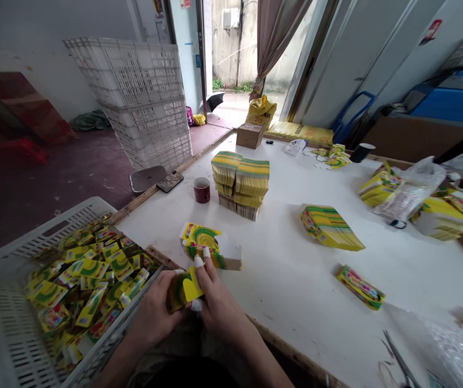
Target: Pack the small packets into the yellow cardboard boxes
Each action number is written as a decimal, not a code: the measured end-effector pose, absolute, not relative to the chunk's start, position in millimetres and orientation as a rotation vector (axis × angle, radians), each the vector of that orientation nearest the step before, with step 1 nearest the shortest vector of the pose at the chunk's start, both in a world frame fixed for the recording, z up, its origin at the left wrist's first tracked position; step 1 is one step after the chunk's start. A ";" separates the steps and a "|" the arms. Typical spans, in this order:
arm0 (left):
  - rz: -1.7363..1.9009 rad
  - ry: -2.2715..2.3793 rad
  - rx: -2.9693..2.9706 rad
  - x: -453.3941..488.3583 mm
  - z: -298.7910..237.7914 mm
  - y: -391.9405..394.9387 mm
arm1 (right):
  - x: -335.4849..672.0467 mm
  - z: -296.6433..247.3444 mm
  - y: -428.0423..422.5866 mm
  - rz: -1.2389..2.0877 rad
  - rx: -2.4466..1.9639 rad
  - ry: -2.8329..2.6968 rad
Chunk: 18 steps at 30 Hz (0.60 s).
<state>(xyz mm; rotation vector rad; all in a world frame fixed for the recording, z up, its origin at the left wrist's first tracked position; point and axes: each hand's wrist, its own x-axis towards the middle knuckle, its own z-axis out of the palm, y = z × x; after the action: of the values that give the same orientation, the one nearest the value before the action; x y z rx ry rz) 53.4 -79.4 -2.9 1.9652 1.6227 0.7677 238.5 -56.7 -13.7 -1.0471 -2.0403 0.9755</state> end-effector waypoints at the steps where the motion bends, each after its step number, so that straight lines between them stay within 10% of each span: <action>1: 0.776 1.608 1.955 51.1 3.3 -78.4 | 241.1 -14.6 -57.3 0.983 -1.055 -2.095; 18: 1.010 1.504 1.907 43.5 18.1 -74.5 | 235.7 -0.8 -61.9 1.121 -0.976 -1.899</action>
<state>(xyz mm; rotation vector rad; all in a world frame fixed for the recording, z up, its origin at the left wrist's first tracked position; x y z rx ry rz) 43.5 -74.5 18.1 1.9066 1.5041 1.0096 235.7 -61.9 -0.8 -0.9760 -1.8989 1.1213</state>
